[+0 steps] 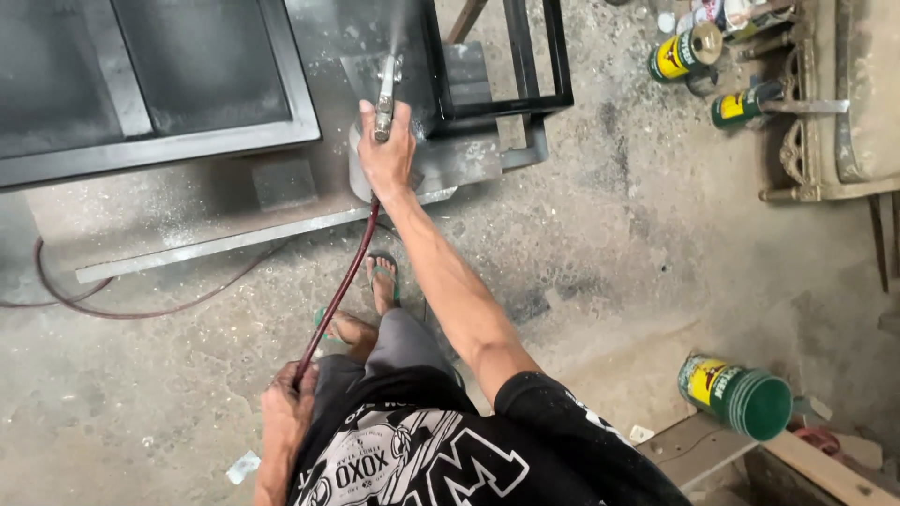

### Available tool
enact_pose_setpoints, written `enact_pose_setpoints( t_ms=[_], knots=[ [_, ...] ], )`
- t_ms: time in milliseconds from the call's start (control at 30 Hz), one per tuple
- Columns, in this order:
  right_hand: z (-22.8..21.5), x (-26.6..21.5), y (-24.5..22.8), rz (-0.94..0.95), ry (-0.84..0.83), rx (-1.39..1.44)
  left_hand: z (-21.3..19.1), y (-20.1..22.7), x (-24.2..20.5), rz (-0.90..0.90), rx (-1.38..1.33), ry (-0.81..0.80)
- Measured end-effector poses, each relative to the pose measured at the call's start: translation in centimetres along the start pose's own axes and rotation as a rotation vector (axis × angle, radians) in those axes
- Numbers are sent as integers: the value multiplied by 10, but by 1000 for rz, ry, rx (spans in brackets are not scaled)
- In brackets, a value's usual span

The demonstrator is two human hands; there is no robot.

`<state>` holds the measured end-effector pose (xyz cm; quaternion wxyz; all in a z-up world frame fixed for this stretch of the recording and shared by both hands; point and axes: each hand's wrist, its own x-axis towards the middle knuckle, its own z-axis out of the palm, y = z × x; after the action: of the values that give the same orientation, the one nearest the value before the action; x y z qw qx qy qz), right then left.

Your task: Using a pneumatic spray gun to apply a black finish to a metal furniture frame.

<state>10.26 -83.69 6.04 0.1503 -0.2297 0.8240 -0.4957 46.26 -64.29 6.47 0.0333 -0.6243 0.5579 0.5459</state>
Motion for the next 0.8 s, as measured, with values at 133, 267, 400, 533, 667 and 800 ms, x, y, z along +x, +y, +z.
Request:
enact_pose_setpoints(
  t_ms=[133, 267, 400, 533, 667, 800],
  knots=[
    [7, 22, 12, -50, -71, 31, 14, 25, 6, 43, 3, -19],
    [15, 33, 24, -152, -82, 37, 22, 38, 10, -4, 90, -6],
    [24, 46, 19, -207, -6, -68, 23, 54, 12, 2, 123, 31],
    [45, 75, 29, -87, -91, -11, 25, 70, 17, -66, 85, 40],
    [60, 96, 42, 42, -145, -33, 26, 74, 23, -28, 52, 29],
    [52, 98, 36, 128, -214, -60, 23, 87, 20, -54, 57, 40]
  ],
)
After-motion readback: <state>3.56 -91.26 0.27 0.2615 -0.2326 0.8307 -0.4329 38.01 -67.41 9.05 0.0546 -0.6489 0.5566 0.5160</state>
